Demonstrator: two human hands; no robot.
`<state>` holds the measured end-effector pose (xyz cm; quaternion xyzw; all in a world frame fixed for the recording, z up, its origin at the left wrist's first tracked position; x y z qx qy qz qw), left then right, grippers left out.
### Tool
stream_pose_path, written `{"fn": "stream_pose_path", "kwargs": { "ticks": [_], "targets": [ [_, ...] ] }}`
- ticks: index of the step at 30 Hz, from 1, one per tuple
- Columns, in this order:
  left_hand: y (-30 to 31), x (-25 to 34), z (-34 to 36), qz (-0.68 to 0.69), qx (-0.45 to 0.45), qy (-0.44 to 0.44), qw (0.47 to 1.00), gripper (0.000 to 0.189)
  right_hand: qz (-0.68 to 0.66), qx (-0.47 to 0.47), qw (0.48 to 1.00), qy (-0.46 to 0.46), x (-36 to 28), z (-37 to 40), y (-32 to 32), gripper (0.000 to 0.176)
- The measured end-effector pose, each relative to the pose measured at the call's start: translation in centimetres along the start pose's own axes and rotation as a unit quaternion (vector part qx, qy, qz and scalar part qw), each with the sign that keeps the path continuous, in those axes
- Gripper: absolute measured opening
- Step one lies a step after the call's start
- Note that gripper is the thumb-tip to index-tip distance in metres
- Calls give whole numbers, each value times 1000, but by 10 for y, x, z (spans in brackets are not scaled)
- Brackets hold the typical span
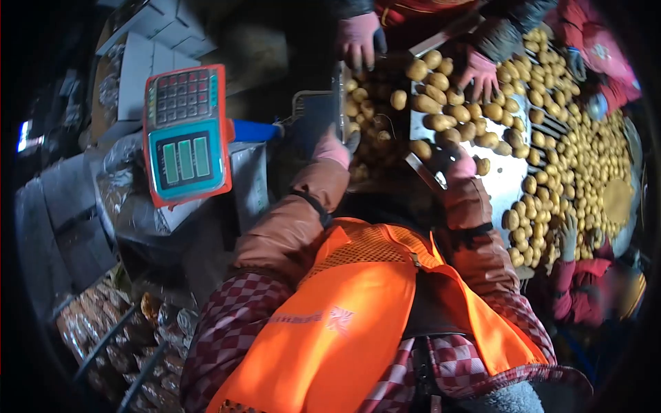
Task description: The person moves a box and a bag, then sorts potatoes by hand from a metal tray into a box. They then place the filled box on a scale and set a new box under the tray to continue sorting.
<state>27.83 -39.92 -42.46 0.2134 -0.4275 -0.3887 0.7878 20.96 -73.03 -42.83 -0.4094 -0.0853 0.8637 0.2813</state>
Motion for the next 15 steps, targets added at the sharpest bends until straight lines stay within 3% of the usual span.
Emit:
{"fn": "stream_pose_path", "kwargs": {
  "ticks": [1, 2, 4, 6, 10, 11, 12, 15],
  "targets": [
    [3, 9, 6, -26, 0, 40, 999, 77, 329, 26, 941, 79, -24, 32, -20, 24],
    [4, 16, 9, -52, -3, 77, 996, 81, 522, 35, 827, 207, -39, 55, -39, 25],
    [1, 18, 5, -67, -35, 110, 991, 82, 615, 121, 750, 213, -40, 58, -35, 24],
    [5, 24, 0, -58, -104, 152, 981, 79, 571, 120, 752, 305, -42, 58, -44, 24],
    [4, 23, -5, -33, -124, 172, 977, 53, 561, 88, 705, 425, -51, 63, -66, 27],
    [1, 21, -9, -32, -137, 178, 974, 48, 514, 87, 759, 391, -47, 60, -68, 27],
    [-1, 16, -15, -31, -149, 184, 971, 42, 547, 97, 752, 355, -48, 64, -70, 27],
    [2, 6, -28, -63, -170, 170, 969, 33, 602, 74, 697, 383, -44, 62, -82, 28]
  ]
}}
Point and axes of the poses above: each hand's wrist, its own z-axis away from the middle knuckle, its own y-axis out of the back of the hand, x = y × z, the point moved 2 cm from there along -z, towards the middle knuckle, and after that the axes turned 12 degrees about -x, right-handed, at the moved point
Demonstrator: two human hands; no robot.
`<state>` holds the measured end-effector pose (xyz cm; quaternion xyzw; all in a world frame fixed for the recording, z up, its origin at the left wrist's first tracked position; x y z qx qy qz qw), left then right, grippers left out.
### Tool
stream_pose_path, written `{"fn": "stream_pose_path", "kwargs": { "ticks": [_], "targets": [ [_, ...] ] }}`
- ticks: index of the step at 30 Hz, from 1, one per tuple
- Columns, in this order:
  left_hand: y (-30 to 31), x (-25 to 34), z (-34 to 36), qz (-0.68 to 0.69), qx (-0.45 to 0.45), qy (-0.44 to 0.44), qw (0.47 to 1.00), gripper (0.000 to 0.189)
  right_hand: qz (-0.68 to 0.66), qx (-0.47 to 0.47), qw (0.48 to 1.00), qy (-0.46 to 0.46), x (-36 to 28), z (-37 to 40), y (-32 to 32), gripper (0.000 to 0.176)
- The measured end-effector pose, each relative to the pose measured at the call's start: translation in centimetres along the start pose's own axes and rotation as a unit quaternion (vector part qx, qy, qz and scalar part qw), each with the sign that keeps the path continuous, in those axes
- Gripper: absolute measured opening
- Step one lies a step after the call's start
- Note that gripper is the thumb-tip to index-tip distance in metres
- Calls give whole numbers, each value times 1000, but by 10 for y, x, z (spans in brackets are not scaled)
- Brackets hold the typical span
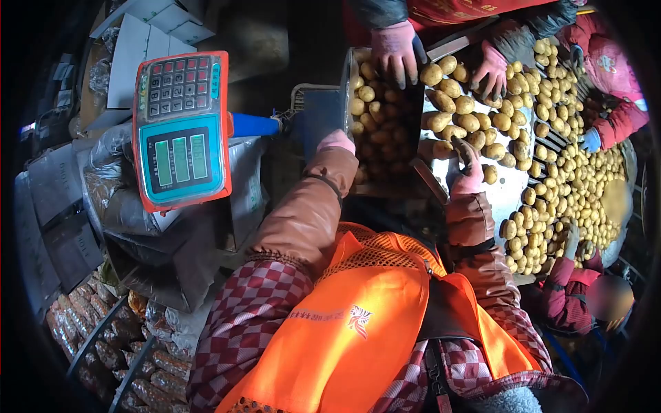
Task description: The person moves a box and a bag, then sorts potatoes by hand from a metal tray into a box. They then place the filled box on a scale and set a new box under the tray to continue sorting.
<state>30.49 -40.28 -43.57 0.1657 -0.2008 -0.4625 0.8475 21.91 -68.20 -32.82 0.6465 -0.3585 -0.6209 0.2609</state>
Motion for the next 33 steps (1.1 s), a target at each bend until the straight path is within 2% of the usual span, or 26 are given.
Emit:
{"fn": "stream_pose_path", "kwargs": {
  "ticks": [3, 5, 7, 8, 9, 11, 12, 14, 15, 18, 19, 21, 23, 24, 25, 26, 29, 31, 33],
  "targets": [
    [0, -17, -32, -45, 20, -18, 999, 35, 32, -29, 999, 30, -17, -10, 0, 26],
    [16, -19, -28, -59, 20, -21, 998, 34, 32, -30, 999, 32, -29, -15, -2, 24],
    [13, -33, -42, -80, 107, -69, 989, 31, 8, -1, 999, 41, -31, -15, -4, 25],
    [27, -33, -38, -58, 35, -69, 995, 30, 16, 7, 998, 55, -30, -13, -2, 26],
    [32, -34, -31, -39, 73, -71, 994, 28, 23, 16, 997, 69, -25, -10, 1, 27],
    [30, -52, -47, -58, 81, -88, 991, 27, 28, 15, 997, 66, -11, -2, 10, 28],
    [31, -59, -52, -74, 40, -37, 996, 28, 41, 15, 998, 53, -7, 4, 16, 27],
    [37, -68, -43, -85, 37, -19, 995, 30, 57, 21, 997, 46, 5, 13, 27, 27],
    [35, -74, -34, -93, 36, -9, 995, 31, 53, 12, 998, 0, 16, 22, 33, 29],
    [28, -73, -12, -132, 143, -72, 978, 46, 54, 35, 996, -57, 39, 49, 41, 32],
    [28, -54, -1, -142, 236, -187, 943, 46, 57, 44, 996, -60, 47, 57, 40, 33],
    [23, -4, 32, -150, 391, -409, 810, 46, 8, -30, 995, -97, 53, 73, 49, 64],
    [21, 49, 23, -175, 150, -287, 930, 51, -7, -46, 993, -109, 56, 83, 50, 66],
    [15, 65, -12, -167, 150, -228, 947, 57, -22, -32, 993, -108, 47, 84, 53, 65],
    [8, 70, -80, -196, 149, -137, 959, 65, -36, -16, 994, -106, 42, 84, 57, 63],
    [1, 80, -78, -146, 168, -102, 970, 67, -2, 1, 996, -88, 48, 90, 57, 58],
    [-49, 83, -53, -156, 253, -142, 944, 65, 39, 32, 996, -69, 57, 104, 64, 53],
    [-86, 59, -58, -242, 92, -181, 949, 59, 25, 27, 995, -90, 53, 104, 68, 48],
    [-96, 44, -51, -283, -5, -175, 943, 55, -9, 37, 994, -101, 54, 92, 66, 46]
  ]
}}
Point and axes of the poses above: each hand's wrist, its own z-axis away from the middle knuckle, its own y-axis out of the back of the hand, x = y × z, the point moved 2 cm from there along -z, towards the middle knuckle, and after that the axes turned 12 degrees about -x, right-handed, at the moved point
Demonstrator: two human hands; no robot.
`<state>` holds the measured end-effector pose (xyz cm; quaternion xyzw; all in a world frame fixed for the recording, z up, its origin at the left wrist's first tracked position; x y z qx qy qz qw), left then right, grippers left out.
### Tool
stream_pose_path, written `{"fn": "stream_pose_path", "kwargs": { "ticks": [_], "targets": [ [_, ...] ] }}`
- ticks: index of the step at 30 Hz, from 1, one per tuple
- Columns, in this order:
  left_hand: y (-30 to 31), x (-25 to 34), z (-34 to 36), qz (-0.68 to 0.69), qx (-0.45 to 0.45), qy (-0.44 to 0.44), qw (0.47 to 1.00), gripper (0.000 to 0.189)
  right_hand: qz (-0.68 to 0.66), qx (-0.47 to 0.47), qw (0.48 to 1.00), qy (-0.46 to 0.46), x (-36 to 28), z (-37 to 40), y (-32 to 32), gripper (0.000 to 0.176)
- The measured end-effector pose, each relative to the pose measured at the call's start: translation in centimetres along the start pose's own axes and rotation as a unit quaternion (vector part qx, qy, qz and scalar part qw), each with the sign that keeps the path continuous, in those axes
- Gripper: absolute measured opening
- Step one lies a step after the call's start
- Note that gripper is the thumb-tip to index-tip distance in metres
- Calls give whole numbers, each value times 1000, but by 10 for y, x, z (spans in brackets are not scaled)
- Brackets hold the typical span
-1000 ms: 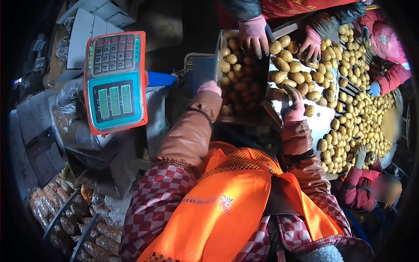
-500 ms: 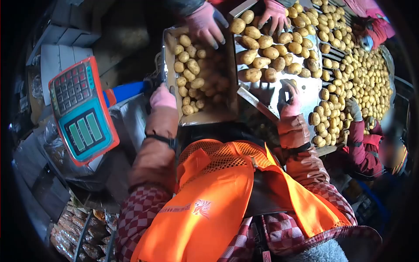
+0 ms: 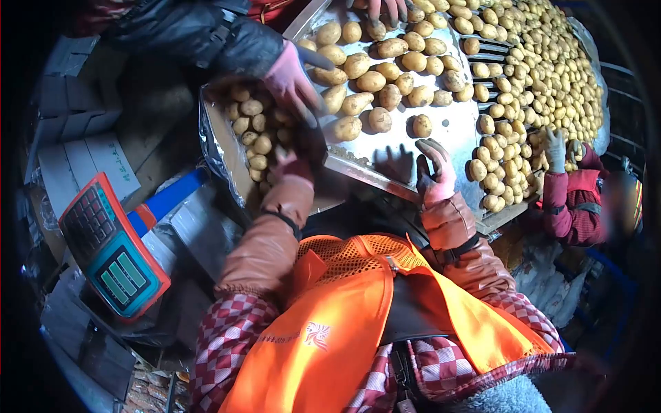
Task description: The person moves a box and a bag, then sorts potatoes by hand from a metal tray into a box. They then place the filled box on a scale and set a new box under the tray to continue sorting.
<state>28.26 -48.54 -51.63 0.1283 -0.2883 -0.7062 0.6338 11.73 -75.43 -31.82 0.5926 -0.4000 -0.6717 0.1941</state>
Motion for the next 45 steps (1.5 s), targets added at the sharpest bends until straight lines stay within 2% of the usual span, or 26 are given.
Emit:
{"fn": "stream_pose_path", "kwargs": {
  "ticks": [5, 8, 9, 10, 12, 14, 15, 16, 18, 19, 22, 23, 26, 28, 29, 31, 33, 35, 36, 37, 39, 40, 41, 42, 44, 45],
  "targets": [
    [-33, -3, 50, -40, -242, -52, 968, 45, -5, -20, 999, 46, -13, -29, 0, 38],
    [-31, -24, 88, 63, -159, -211, 962, 38, -18, -23, 998, 53, -15, -34, -3, 34],
    [-48, -28, 88, 308, -248, -138, 908, 35, -16, -59, 998, 8, -17, -34, 0, 31],
    [-83, -42, 64, 331, -233, -140, 903, 34, 19, -72, 997, 9, -21, -36, 1, 30],
    [-149, -67, 20, 377, -204, -145, 892, 30, 4, -51, 998, 34, -3, -41, 5, 29],
    [-66, -34, 85, 295, -96, -163, 936, 30, -8, -57, 997, 59, 17, -55, 23, 32],
    [-126, -72, 31, 422, -45, -146, 893, 29, -20, -28, 999, -12, 43, -61, 16, 42],
    [-97, -68, 51, 420, -4, -123, 899, 29, -23, -48, 998, -27, 46, -76, 24, 60],
    [-79, -85, 56, 489, 61, -143, 858, 30, 52, -107, 992, 39, 64, -124, 34, 78],
    [-29, -63, 102, 446, 68, -116, 885, 31, 79, -136, 986, 48, 54, -144, 35, 86],
    [-50, -97, 94, 396, 102, -132, 903, 32, 280, -217, 934, 39, 68, -199, -5, 46],
    [-42, -96, 113, 349, 107, -105, 925, 33, 290, -270, 916, 65, 46, -195, 8, 29],
    [-20, -77, 172, 303, 113, 11, 946, 32, 294, -305, 903, 73, 33, -193, 9, 30],
    [-69, -111, 153, 335, 148, 6, 931, 29, 267, -303, 914, 25, 36, -187, 17, 30],
    [-20, -80, 216, 347, 162, 2, 924, 27, 250, -297, 922, -5, 35, -185, 21, 30],
    [-76, -116, 190, 441, 236, -67, 863, 28, 210, -276, 935, -75, 33, -181, 29, 30],
    [-108, -139, 188, 496, 263, -58, 826, 25, 173, -254, 942, -136, 24, -176, 36, 31],
    [-130, -152, 198, 543, 284, -44, 789, 24, 180, -244, 940, -158, 6, -171, 42, 31],
    [-133, -156, 206, 564, 293, -33, 771, 24, 295, -248, 920, -69, 12, -175, 40, 36],
    [-144, -165, 203, 511, 346, -51, 785, 28, 276, -190, 941, -37, 41, -183, 33, 32],
    [-147, -171, 210, 679, 312, -38, 664, 30, 146, -100, 984, 34, 21, -171, 29, 35],
    [-146, -170, 216, 752, 285, -31, 594, 31, 40, -94, 992, 77, -5, -160, 26, 37],
    [-132, -165, 229, 548, 277, 19, 789, 32, -80, -112, 984, 111, -37, -143, 19, 39],
    [-139, -168, 220, 751, 258, -16, 607, 31, -195, -150, 961, 129, -68, -128, 11, 40],
    [-151, -183, 195, 800, 242, -27, 548, 30, -339, -240, 898, 148, -117, -106, -7, 44],
    [-143, -182, 191, 881, 213, -1, 422, 31, -306, -273, 894, 178, -133, -101, -17, 46]
  ]
}}
Point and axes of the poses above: each hand's wrist, its own z-axis away from the middle knuckle, its own y-axis out of the back of the hand, x = y × z, the point moved 2 cm from there along -z, towards the middle knuckle, and after that the axes turned 12 degrees about -x, right-handed, at the moved point
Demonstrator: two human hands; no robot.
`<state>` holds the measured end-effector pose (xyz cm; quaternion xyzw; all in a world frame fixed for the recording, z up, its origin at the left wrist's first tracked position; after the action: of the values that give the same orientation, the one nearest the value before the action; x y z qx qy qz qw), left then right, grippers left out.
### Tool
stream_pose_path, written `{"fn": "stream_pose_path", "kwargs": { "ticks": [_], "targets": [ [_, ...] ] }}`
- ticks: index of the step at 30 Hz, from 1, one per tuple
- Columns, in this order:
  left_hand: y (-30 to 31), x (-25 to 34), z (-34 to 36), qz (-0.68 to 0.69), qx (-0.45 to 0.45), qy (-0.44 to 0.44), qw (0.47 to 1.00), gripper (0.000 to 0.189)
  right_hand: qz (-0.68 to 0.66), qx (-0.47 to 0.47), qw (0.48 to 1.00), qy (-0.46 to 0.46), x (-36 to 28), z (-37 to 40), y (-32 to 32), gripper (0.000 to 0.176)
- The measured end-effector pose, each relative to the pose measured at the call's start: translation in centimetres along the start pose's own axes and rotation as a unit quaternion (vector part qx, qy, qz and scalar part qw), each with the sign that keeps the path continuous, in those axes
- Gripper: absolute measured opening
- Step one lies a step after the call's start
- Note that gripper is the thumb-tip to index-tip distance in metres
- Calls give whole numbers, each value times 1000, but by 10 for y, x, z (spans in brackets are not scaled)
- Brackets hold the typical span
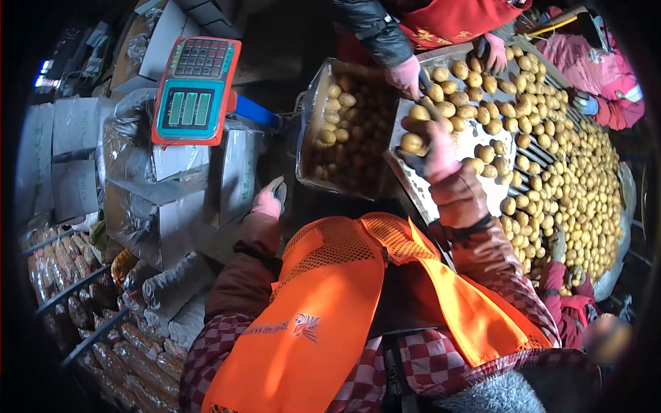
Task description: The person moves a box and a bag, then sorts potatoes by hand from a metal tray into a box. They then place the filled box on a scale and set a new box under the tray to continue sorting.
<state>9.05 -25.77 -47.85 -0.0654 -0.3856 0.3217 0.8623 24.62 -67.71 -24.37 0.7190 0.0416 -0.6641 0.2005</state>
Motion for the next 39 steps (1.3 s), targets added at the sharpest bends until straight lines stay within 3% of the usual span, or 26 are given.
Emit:
{"fn": "stream_pose_path", "kwargs": {
  "ticks": [1, 2, 3, 4, 6, 7, 8, 10, 12, 16, 18, 21, 24, 28, 29, 31, 33, 36, 37, 38, 39],
  "targets": [
    [-15, 12, 10, -148, -15, -24, 989, 31, 177, -61, 982, 18, 0, -1, -9, 48],
    [-38, 26, 25, -294, -29, -49, 954, 31, 344, -101, 932, 56, 0, -2, -18, 51],
    [-51, 36, 31, -432, -44, -74, 898, 31, 374, -144, 916, -2, 5, -1, -24, 53],
    [-10, 14, -8, -405, -49, -134, 903, 32, 348, -141, 926, -32, 5, 7, -24, 53],
    [-22, 24, 0, -302, -34, -91, 949, 32, 262, -53, 963, -18, 14, 35, -15, 51],
    [-24, 30, 6, -248, -24, -70, 966, 33, 251, -67, 965, -41, 22, 47, -5, 49],
    [-20, 31, 3, -268, -26, -73, 960, 33, 276, -55, 959, -39, 15, 44, -8, 46],
    [-2, 19, -8, -309, -31, -76, 948, 34, 184, 40, 978, -86, 77, 103, 5, 42],
    [10, 5, -21, -397, -20, -97, 913, 35, 177, 26, 980, -87, 95, 128, 14, 40],
    [-39, 23, -1, -323, -12, -34, 946, 37, 2, 28, 990, -141, 106, 137, 17, 39],
    [-64, 33, 8, -251, -19, -5, 968, 36, 100, 16, 988, -120, 75, 130, 15, 40],
    [-42, 19, -18, -472, -47, -104, 874, 34, 125, 33, 990, -61, 75, 132, 13, 35],
    [-30, 6, -37, -439, -49, -147, 885, 33, 114, 35, 993, -18, 76, 137, 14, 31],
    [-30, -6, -41, -479, -42, -232, 846, 29, 117, 34, 993, 1, 74, 141, 17, 29],
    [-30, -6, -41, -481, -58, -229, 844, 30, 126, 28, 992, -12, 75, 143, 19, 29],
    [-33, -9, -38, -396, -85, -183, 896, 30, 145, 16, 988, -41, 78, 147, 24, 27],
    [-65, 1, -13, -207, -101, -93, 969, 32, 137, 17, 989, -46, 76, 150, 26, 27],
    [-106, 16, 12, -106, -10, 4, 994, 32, 127, 16, 989, -69, 75, 155, 30, 26],
    [-105, 20, 12, -339, -22, -60, 939, 33, 125, 17, 989, -81, 75, 158, 32, 26],
    [-104, 24, 12, -550, -36, -122, 825, 35, 133, 20, 988, -75, 80, 160, 31, 25],
    [-108, 23, 11, -726, -58, -179, 661, 36, 147, 27, 986, -73, 86, 164, 34, 25]
  ]
}}
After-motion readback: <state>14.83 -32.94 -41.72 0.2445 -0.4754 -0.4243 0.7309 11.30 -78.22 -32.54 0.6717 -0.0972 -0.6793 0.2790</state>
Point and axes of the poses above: each hand's wrist, its own z-axis away from the middle knuckle, its own y-axis out of the back of the hand, x = y × z, the point moved 2 cm from there along -z, towards the middle knuckle, and after that the axes turned 12 degrees about -x, right-handed, at the moved point
